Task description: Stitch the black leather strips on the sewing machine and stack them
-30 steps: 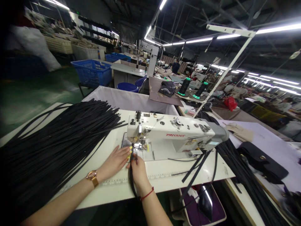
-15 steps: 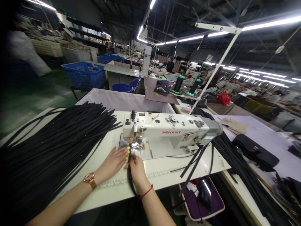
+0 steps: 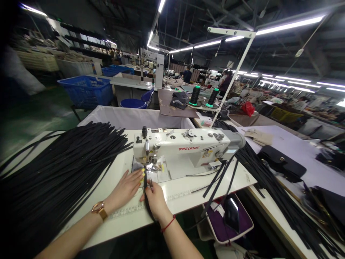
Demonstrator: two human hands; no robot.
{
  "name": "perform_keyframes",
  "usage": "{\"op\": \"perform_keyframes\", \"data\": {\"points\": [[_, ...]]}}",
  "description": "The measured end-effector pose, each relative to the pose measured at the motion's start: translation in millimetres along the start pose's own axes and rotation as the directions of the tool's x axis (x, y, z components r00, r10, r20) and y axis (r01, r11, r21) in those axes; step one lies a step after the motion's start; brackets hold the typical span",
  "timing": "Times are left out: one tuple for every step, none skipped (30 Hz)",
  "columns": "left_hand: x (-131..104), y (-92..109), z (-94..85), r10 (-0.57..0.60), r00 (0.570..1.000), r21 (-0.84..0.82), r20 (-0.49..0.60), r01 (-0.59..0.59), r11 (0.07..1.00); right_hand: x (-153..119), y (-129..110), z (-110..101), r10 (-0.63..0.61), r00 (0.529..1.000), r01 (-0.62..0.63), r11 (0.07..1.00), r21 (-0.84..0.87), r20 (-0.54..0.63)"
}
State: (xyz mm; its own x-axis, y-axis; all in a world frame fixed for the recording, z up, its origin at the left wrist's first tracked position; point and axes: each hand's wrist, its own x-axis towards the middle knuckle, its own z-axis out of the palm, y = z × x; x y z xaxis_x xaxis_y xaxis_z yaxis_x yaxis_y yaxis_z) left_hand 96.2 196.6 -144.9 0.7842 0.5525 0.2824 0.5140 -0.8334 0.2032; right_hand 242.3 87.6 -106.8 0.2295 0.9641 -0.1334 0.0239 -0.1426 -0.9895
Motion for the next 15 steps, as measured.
{"op": "perform_keyframes", "data": {"points": [[-1, 1, 0.5, 0.000, 1.000, 0.000, 0.001, 0.000, 1.000, -2, 0, -1, -0.003, 1.000, 0.003, 1.000, -0.004, 0.005], [-2, 1, 0.8, -0.001, 1.000, 0.000, 0.001, 0.001, 1.000, -5, -1, -2, -0.006, 1.000, 0.006, 1.000, -0.008, 0.008], [-3, 1, 0.9, 0.001, 1.000, -0.002, 0.003, -0.001, 1.000, -8, -2, -3, -0.007, 1.000, 0.007, 1.000, -0.011, 0.010], [-4, 0, 0.7, 0.005, 1.000, -0.006, 0.006, -0.005, 1.000, -12, -4, -4, -0.006, 1.000, 0.007, 1.000, -0.016, 0.014], [-4, -2, 0.0, 0.011, 1.000, -0.013, 0.009, -0.011, 1.000, -16, -7, -6, -0.007, 1.000, 0.007, 1.000, -0.021, 0.023], [-2, -5, -1.4, 0.013, 1.000, -0.022, 0.010, -0.013, 1.000, -21, -9, -7, -0.008, 0.999, 0.009, 1.000, -0.025, 0.040], [1, -10, -3.5, 0.003, 1.000, -0.034, 0.006, -0.003, 0.999, -26, -12, -9, -0.011, 0.998, 0.013, 1.000, -0.028, 0.066], [6, -16, -6.3, -0.018, 1.000, -0.045, -0.003, 0.018, 0.999, -31, -14, -11, -0.015, 0.995, 0.018, 0.999, -0.030, 0.097], [15, -24, -9.7, -0.046, 0.999, -0.056, -0.017, 0.045, 0.997, -36, -16, -14, -0.016, 0.992, 0.020, 0.999, -0.031, 0.127], [26, -32, -13.5, -0.077, 0.996, -0.064, -0.034, 0.074, 0.995, -41, -17, -16, -0.011, 0.988, 0.017, 0.999, -0.036, 0.155], [39, -40, -17.6, -0.100, 0.994, -0.071, -0.052, 0.096, 0.993, -45, -16, -18, 0.001, 0.983, 0.009, 0.998, -0.054, 0.182], [54, -49, -21.8, -0.111, 0.991, -0.076, -0.068, 0.106, 0.991, -50, -14, -20, 0.021, 0.979, -0.001, 0.995, -0.098, 0.203], [69, -57, -25.9, -0.110, 0.991, -0.083, -0.081, 0.103, 0.991, -53, -10, -23, 0.041, 0.977, -0.004, 0.985, -0.172, 0.208], [85, -64, -29.7, -0.103, 0.990, -0.091, -0.093, 0.095, 0.991, -56, -5, -25, 0.053, 0.980, 0.001, 0.963, -0.270, 0.191], [99, -69, -33.3, -0.098, 0.989, -0.101, -0.109, 0.087, 0.991, -59, 0, -28, 0.053, 0.988, 0.007, 0.924, -0.382, 0.148]]}}
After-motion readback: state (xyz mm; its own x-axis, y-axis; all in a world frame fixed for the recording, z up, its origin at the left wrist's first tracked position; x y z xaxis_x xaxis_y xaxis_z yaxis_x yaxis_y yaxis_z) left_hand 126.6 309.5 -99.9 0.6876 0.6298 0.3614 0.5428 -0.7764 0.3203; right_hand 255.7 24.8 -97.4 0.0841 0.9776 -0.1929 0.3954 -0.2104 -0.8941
